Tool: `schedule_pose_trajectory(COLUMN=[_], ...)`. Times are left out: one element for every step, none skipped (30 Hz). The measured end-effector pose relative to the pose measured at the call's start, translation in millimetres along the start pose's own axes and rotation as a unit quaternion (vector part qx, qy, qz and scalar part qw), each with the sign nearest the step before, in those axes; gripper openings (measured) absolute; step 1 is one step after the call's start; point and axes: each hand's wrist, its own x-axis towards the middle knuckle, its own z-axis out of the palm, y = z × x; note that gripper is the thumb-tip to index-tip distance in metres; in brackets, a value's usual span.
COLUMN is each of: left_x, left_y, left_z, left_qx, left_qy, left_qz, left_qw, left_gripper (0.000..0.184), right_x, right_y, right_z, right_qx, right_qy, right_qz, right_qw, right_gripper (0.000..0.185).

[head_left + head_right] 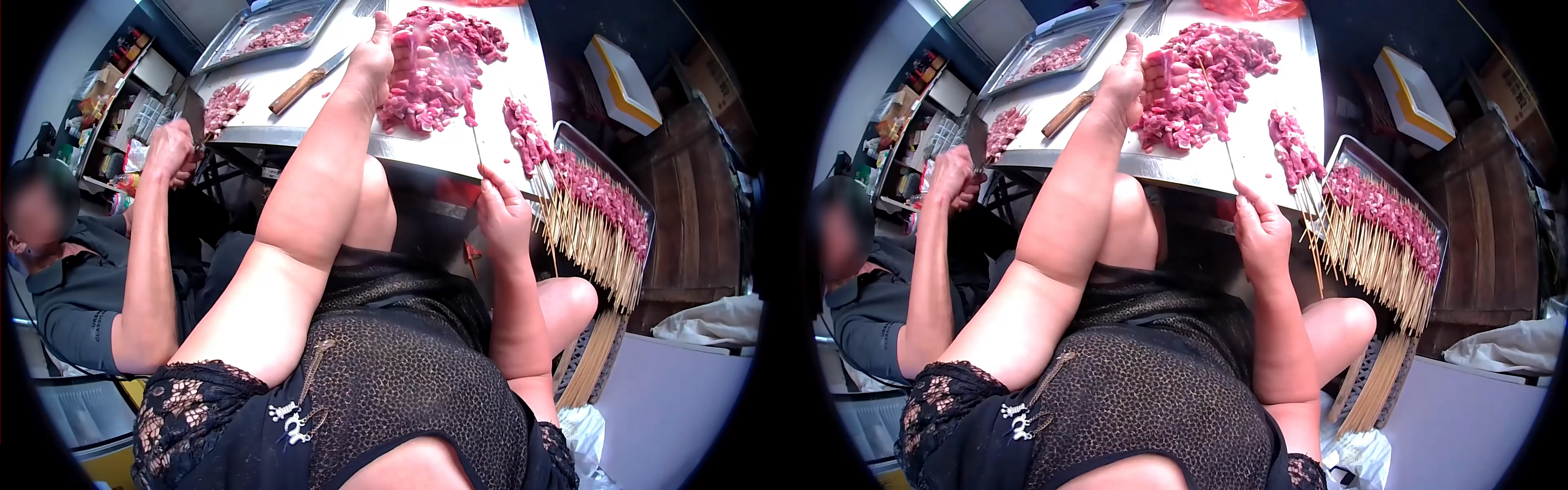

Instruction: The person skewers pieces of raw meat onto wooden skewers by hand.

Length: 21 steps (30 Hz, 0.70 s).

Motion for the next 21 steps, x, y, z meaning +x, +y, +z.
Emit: schedule_pose_trajectory(left_x=[0.5, 2.6, 3.9, 5.1, 6.4, 4.1, 4.5, 4.8, 5.5, 6.4, 7.0, 7.8, 8.2, 8.3, 7.5, 6.5, 5.5, 5.9, 6.7, 7.5, 5.9], left_y=[0.1, -0.7, -3.3, -6.4, -8.7, -7.5, -9.1, -11.6, -13.5, -14.0, -14.6, -15.1, -15.3, -15.7, -14.8, -13.5, -12.3, -12.3, -12.2, -12.5, -10.8], left_z=[-1.4, -4.1, -3.6, -2.0, -1.5, -4.0, -2.8, 0.0, 2.3, 3.5, 3.0, 2.1, 1.4, 0.9, 0.7, 0.0, -0.6, -1.9, -3.1, -3.7, -1.9], left_qx=[-0.020, -0.023, -0.023, -0.009, 0.004, 0.055, 0.055, 0.029, 0.004, 0.020, 0.020, 0.085, 0.149, 0.178, 0.178, 0.171, 0.163, 0.164, 0.098, 0.032, 0.032], left_qy=[-0.023, -0.044, -0.045, -0.046, -0.048, -0.114, -0.114, -0.094, -0.073, -0.070, -0.069, -0.056, -0.041, -0.031, -0.031, -0.035, -0.039, -0.039, -0.063, -0.087, -0.087], left_qz=[-0.031, -0.035, -0.035, 0.015, 0.064, 0.109, 0.109, 0.146, 0.183, 0.194, 0.193, 0.189, 0.185, 0.175, 0.175, 0.158, 0.141, 0.142, 0.092, 0.041, 0.041], left_qw=[0.999, 0.998, 0.998, 0.999, 0.997, 0.986, 0.986, 0.984, 0.980, 0.978, 0.979, 0.977, 0.970, 0.968, 0.968, 0.972, 0.976, 0.976, 0.989, 0.995, 0.995], left_gripper=[0.055, 0.045, 0.045, 0.038, 0.031, 0.022, 0.022, 0.021, 0.020, 0.021, 0.021, 0.020, 0.019, 0.018, 0.018, 0.020, 0.022, 0.022, 0.023, 0.024, 0.024], right_x=[-0.1, -0.1, -0.2, 0.0, 0.0, -0.1, -0.4, -0.9, -0.9, -0.4, 0.1, 0.3, 0.3, 0.5, 0.5, 0.4, 0.1, -0.2, -0.3, -0.3, -0.6], right_y=[-0.3, -0.6, -0.9, -1.3, -1.5, -1.5, -2.3, -3.7, -4.9, -5.3, -5.4, -5.3, -4.9, -4.6, -4.5, -4.7, -5.1, -5.4, -5.6, -5.9, -5.9], right_z=[-0.3, -0.9, -1.3, -1.4, -1.5, -1.4, -0.8, 0.0, 0.7, 0.7, 0.5, 0.3, 0.2, 0.1, 0.0, 0.0, -0.2, -0.6, -0.9, -1.1, -1.3], right_qx=[0.000, 0.005, 0.010, 0.010, 0.011, 0.012, 0.012, 0.004, -0.004, -0.004, -0.011, -0.019, -0.019, -0.020, -0.021, -0.020, -0.020, -0.019, -0.019, -0.015, -0.011], right_qy=[-0.001, -0.003, -0.005, -0.004, -0.005, -0.006, -0.006, 0.002, 0.009, 0.009, 0.012, 0.013, 0.013, 0.015, 0.016, 0.016, 0.019, 0.021, 0.021, 0.022, 0.023], right_qz=[-0.001, -0.001, -0.001, -0.001, -0.003, -0.004, -0.003, -0.003, -0.002, -0.001, -0.005, -0.008, -0.008, -0.011, -0.014, -0.014, -0.015, -0.015, -0.015, -0.014, -0.012], right_qw=[1.000, 1.000, 1.000, 1.000, 1.000, 1.000, 1.000, 1.000, 1.000, 1.000, 1.000, 1.000, 1.000, 1.000, 1.000, 1.000, 1.000, 0.999, 0.999, 1.000, 1.000], right_gripper=[0.026, 0.026, 0.026, 0.026, 0.027, 0.027, 0.027, 0.027, 0.027, 0.027, 0.027, 0.026, 0.026, 0.026, 0.026, 0.026, 0.026, 0.026, 0.026, 0.026, 0.026])
